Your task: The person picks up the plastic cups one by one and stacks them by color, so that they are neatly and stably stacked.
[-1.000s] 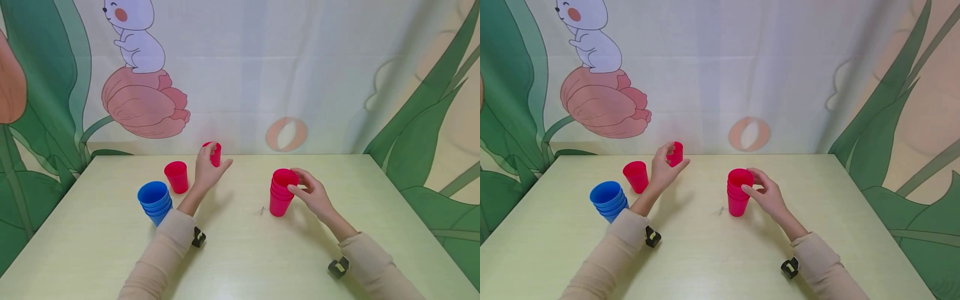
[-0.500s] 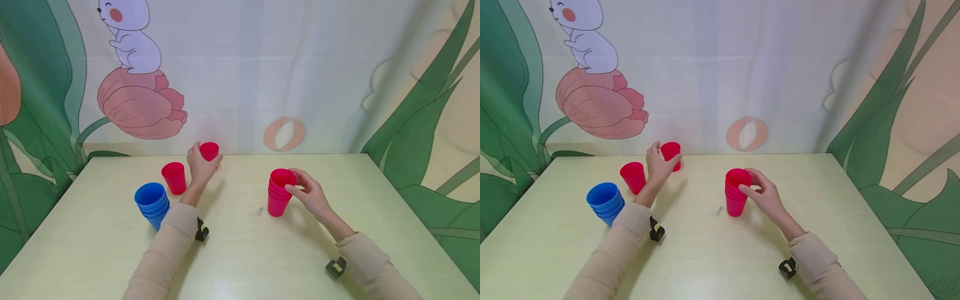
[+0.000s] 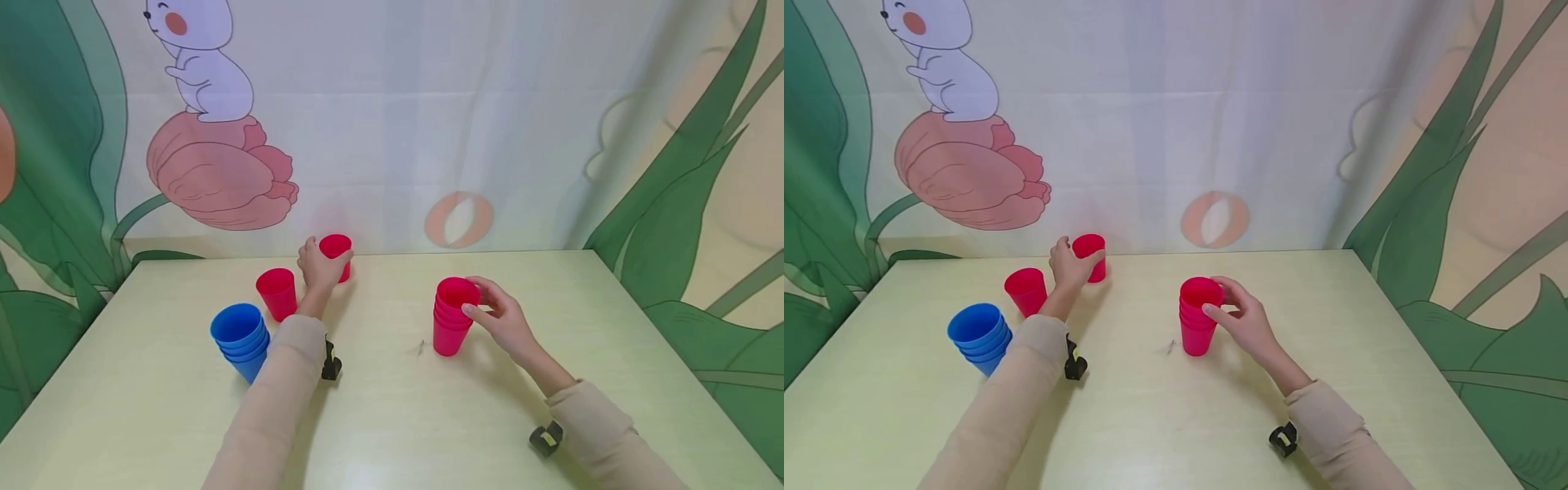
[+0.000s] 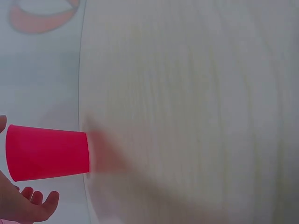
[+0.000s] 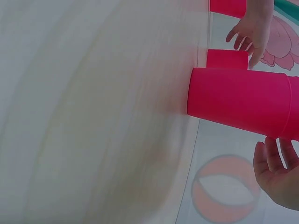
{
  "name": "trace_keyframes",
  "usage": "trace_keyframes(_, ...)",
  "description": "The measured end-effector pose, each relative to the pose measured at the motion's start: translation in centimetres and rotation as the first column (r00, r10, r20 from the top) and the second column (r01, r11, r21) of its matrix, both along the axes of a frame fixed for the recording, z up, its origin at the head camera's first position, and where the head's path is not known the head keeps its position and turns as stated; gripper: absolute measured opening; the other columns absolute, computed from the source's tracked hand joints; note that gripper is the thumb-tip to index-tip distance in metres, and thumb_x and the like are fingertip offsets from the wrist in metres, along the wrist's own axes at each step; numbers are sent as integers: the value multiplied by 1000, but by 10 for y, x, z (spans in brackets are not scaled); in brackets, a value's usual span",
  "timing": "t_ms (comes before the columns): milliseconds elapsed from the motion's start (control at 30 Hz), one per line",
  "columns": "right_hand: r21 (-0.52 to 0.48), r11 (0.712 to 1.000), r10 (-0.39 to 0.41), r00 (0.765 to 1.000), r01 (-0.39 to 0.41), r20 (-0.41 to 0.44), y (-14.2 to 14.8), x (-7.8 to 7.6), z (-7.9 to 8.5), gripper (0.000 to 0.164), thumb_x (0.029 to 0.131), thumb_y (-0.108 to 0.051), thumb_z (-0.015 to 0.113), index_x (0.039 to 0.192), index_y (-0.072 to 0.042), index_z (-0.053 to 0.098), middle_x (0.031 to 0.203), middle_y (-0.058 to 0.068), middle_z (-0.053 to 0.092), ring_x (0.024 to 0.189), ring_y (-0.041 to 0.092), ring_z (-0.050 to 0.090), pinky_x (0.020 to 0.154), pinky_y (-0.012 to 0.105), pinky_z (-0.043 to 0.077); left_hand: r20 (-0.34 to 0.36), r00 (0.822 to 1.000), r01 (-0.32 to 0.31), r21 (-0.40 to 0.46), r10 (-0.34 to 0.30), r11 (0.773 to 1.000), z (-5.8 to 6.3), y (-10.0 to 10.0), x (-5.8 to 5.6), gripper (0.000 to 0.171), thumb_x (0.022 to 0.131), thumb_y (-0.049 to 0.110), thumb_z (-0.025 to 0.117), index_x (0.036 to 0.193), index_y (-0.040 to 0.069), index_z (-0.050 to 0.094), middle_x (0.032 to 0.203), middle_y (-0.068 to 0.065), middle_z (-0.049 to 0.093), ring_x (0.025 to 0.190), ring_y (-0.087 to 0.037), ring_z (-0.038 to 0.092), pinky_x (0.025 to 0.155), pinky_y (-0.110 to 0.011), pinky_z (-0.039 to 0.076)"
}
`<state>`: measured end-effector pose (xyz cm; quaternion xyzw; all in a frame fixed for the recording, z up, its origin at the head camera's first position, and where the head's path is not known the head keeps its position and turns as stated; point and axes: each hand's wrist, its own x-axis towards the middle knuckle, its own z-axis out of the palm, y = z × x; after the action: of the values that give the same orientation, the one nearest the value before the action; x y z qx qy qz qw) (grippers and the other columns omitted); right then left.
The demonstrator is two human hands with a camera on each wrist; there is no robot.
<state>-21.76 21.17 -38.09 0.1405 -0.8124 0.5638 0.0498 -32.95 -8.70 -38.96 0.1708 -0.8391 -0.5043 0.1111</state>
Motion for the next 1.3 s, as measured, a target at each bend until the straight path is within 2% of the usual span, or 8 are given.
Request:
trace_keyframes(233, -4, 1000, -7, 1000, 7, 2, 0, 1, 0, 49, 85, -17, 63, 130, -8, 45, 116, 13, 55, 102, 25, 51, 78, 30, 48, 32, 999, -1, -13, 2, 1000, -4, -1, -6, 84, 74, 33, 73, 139, 10, 25, 133, -12, 34, 122, -29, 31, 90, -43, 44)
trace_keyframes(667, -9, 1000, -1, 1000, 1, 12, -3, 4, 3, 50, 87, -14, 61, 133, -7, 43, 118, 15, 54, 105, 27, 50, 80, 33, 47, 3, 1000, 21, 6, -21, 1000, -7, -4, -5, 74, 76, 30, 72, 135, 8, 32, 129, -12, 40, 120, -29, 34, 87, -41, 46)
trace_keyframes(967, 2, 1000, -11, 1000, 11, 14, -1, 1, 2, 50, 87, -11, 60, 133, -6, 42, 120, 16, 53, 106, 28, 49, 80, 34, 46, -16, 999, 37, 54, -36, 998, -2, 2, 3, 74, 75, 30, 73, 134, 9, 33, 129, -11, 40, 119, -28, 35, 87, -41, 47)
trace_keyframes(1300, -5, 1000, -5, 1000, 5, 3, -2, 2, 3, 48, 87, -14, 61, 132, -6, 43, 119, 16, 54, 105, 28, 49, 81, 34, 46, -78, 995, 77, 91, -70, 993, 6, 8, 19, 73, 75, 30, 73, 134, 9, 34, 128, -11, 41, 118, -27, 37, 84, -40, 48)
